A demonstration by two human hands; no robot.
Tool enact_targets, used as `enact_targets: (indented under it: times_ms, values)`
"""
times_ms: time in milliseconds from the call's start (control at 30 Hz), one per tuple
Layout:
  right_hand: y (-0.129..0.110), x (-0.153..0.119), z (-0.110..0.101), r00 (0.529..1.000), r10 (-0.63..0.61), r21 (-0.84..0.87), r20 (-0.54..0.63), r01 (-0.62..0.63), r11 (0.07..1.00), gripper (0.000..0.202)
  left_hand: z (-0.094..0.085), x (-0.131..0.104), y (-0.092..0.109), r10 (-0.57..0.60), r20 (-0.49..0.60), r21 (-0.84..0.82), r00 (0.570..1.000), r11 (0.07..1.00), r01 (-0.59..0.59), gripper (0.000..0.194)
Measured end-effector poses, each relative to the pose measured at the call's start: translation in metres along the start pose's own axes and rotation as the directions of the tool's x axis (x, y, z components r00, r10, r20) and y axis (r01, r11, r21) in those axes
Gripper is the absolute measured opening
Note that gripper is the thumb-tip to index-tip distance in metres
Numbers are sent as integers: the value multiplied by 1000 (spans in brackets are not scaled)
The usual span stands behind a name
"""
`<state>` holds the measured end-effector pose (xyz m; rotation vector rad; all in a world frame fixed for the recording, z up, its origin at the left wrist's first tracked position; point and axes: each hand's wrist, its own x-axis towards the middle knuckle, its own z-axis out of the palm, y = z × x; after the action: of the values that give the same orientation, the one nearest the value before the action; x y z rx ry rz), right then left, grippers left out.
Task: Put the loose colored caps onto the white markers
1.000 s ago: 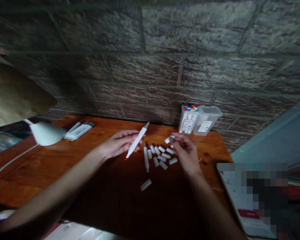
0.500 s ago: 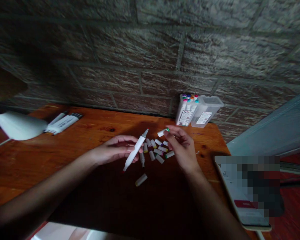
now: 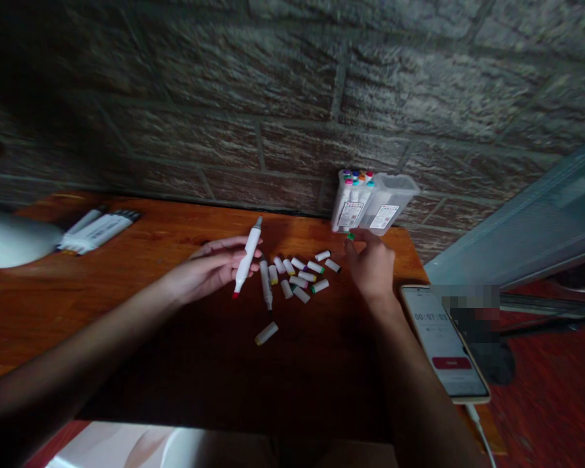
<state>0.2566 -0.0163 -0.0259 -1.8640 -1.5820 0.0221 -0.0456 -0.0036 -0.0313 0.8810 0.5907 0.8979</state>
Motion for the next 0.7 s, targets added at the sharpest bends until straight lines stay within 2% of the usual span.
enact_targets:
  times_ms: [133, 300, 467, 567, 700]
  values:
    - [12, 2, 5, 994, 17, -95, 105, -7, 995, 23, 1, 0, 3, 29, -82, -56, 996, 998, -33, 27]
    - [12, -2, 7, 990, 6, -103, 138, 9, 995, 23, 4, -1, 2, 55, -107, -77, 993, 995, -63, 25]
    - [13, -2, 4, 994, -27, -65, 108, 34, 997, 30, 4, -1, -1, 94, -87, -104, 992, 989, -103, 21]
    - [13, -1, 2, 996, -27, -52, 81, 31, 998, 33, 2, -1, 0, 99, -96, -122, 990, 986, -111, 26]
    - [11, -1, 0, 994, 2, -56, 106, 4, 998, 34, 0, -1, -1, 113, -85, -131, 990, 984, -124, 24]
